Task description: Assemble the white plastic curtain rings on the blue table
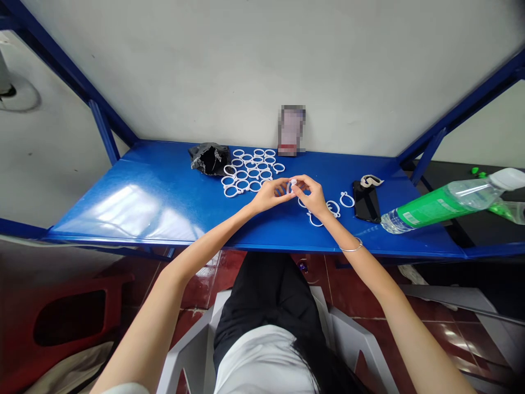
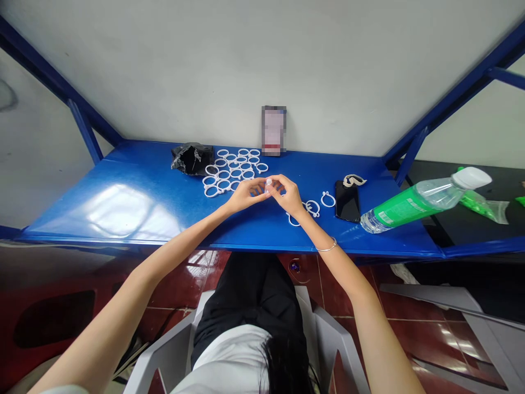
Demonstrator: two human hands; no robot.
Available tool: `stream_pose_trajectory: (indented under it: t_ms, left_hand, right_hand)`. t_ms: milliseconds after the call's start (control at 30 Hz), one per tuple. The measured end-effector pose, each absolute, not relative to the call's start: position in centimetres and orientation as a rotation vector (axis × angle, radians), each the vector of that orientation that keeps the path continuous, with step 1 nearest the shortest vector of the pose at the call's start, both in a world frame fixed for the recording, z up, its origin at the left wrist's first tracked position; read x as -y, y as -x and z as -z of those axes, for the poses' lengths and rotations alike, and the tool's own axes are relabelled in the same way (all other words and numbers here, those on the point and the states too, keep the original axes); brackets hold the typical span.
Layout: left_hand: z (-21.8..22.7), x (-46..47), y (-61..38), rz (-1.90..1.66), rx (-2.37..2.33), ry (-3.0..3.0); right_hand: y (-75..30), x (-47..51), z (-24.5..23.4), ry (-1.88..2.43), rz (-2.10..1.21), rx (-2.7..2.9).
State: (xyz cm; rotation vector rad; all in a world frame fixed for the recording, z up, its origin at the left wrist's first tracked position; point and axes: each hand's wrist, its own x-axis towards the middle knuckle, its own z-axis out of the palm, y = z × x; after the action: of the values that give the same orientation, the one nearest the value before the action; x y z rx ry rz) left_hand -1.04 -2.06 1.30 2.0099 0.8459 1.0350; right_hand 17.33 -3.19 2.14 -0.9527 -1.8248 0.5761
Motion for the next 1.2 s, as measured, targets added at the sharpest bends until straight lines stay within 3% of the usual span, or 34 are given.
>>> stream_pose_trajectory:
  t_ms: [1200]
  left_hand:
    - [-2.2, 2.4, 1.1, -0.980, -0.848, -1.971]
  right_hand:
    - [-17.3, 3.4, -2.4, 0.976, -0.650, 1.728]
